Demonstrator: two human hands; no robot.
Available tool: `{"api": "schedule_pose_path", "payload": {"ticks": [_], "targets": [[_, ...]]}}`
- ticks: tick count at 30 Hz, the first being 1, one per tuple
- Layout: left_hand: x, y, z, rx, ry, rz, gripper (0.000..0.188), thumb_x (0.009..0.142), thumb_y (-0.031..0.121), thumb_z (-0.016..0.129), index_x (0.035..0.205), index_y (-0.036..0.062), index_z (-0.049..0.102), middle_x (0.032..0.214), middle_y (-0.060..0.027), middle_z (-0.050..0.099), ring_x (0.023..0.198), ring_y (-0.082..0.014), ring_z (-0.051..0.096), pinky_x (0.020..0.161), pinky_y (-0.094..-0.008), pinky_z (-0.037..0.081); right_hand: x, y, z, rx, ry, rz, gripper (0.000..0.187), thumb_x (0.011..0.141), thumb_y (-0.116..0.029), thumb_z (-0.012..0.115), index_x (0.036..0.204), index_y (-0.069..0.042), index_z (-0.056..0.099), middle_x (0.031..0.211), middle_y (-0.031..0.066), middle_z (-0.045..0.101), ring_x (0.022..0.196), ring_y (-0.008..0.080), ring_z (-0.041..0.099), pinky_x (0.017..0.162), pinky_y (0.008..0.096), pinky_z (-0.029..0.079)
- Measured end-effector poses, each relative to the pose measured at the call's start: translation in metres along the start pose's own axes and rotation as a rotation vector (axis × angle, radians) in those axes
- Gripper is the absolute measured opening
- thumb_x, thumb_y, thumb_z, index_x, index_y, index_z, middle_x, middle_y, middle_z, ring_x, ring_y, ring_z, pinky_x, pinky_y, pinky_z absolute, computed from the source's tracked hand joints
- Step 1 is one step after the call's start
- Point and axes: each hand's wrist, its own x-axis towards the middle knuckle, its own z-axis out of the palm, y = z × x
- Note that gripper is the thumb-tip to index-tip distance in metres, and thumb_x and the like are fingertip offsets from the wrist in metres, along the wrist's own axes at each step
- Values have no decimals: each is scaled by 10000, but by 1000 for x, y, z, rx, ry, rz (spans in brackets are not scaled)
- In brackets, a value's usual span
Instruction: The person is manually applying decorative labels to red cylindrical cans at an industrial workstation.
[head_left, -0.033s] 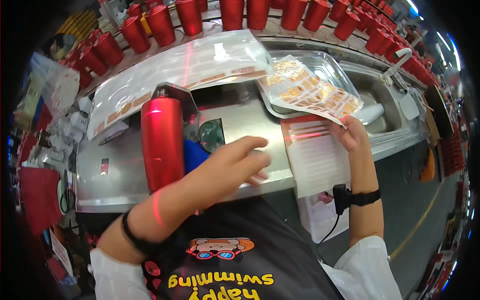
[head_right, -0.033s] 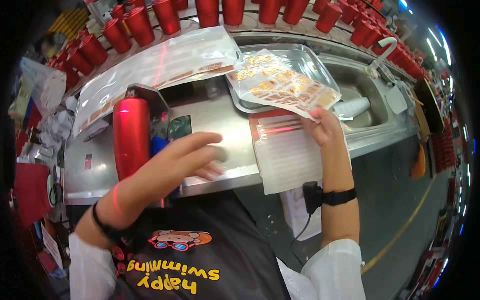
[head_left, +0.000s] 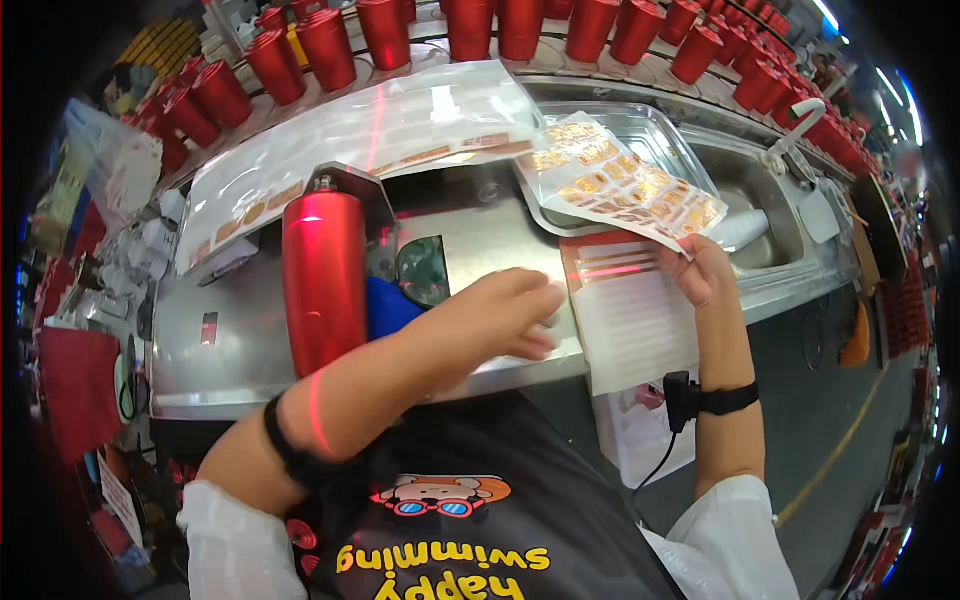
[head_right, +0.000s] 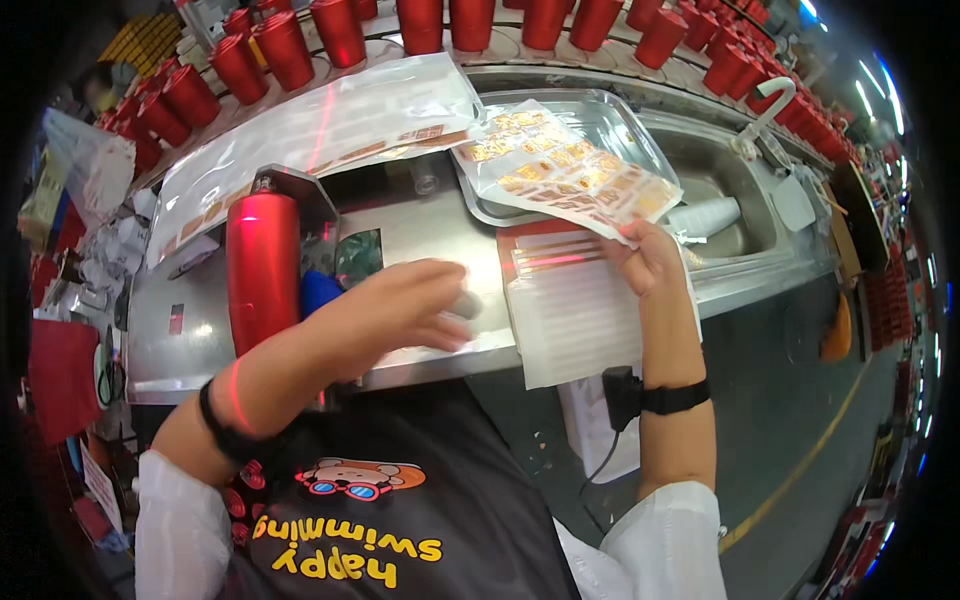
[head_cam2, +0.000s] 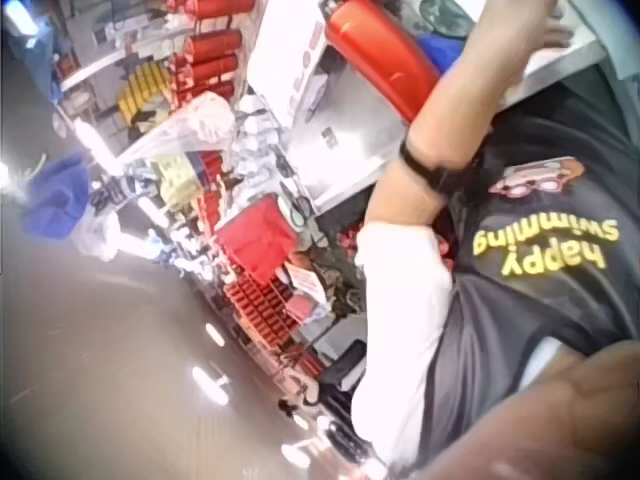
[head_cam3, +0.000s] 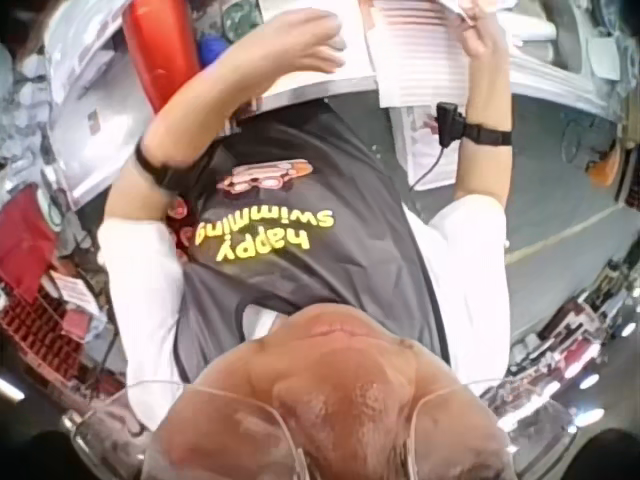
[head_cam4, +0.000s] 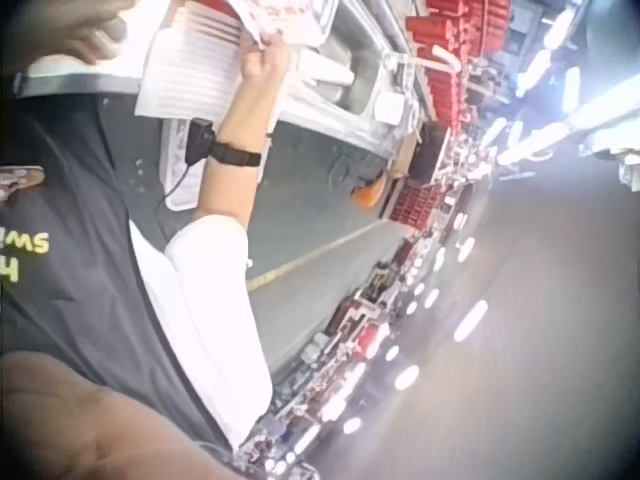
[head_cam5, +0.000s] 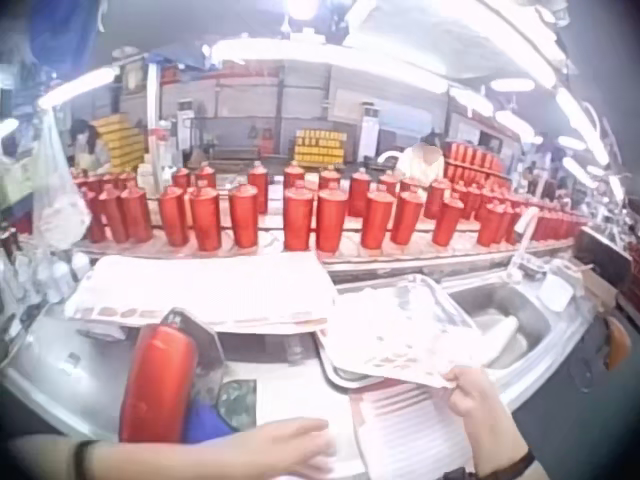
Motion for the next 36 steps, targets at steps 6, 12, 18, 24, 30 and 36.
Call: {"api": "schedule_pose_path", "payload": {"ticks": [6,12,18,24,30,36], "targets": [[122,-12,39,-531,129,55,546,951,279,524,1316,-47,281,1309,-209,309,1081,-368,525,881,-450,513,-11,2,-7,38,-26,-34,578,789,127,330,1356,58,248,1300,259,429,1158,402,520,918,472,539],[167,-2,43,-526,308,128,350,951,250,451,1239,53,476,1115,-130,603,858,-236,607,676,-341,547,-9,4,-21,22,-109,12,615,811,110,353,1402,23,211,1345,247,409,1177,382,518,912,504,522],[211,-1,46,-325,504,330,341,870,1,365,1188,12,488,1120,-125,599,899,-249,664,633,-371,576,-13,7,-16,-38,-143,-81,596,801,109,375,1379,50,241,1333,236,428,1152,369,539,902,475,526],[229,10,39,245,736,407,441,840,42,401,1276,39,462,1194,-182,580,1086,-272,580,860,-346,464,-5,4,-5,-59,-131,-126,575,809,98,383,1369,48,263,1318,228,450,1167,358,529,923,479,507],[243,27,30,167,675,386,468,830,52,456,1292,2,401,1224,-204,554,1101,-305,568,868,-356,473,25,6,-2,-75,-88,-95,515,829,89,380,1341,61,325,1309,225,460,1168,363,523,927,488,499],[248,34,23,-18,856,339,523,827,48,459,1338,49,346,1227,-209,549,1113,-327,560,895,-374,477,39,12,10,-35,-42,-84,458,833,83,429,1285,117,362,1242,256,497,1096,380,559,895,529,504]]}}
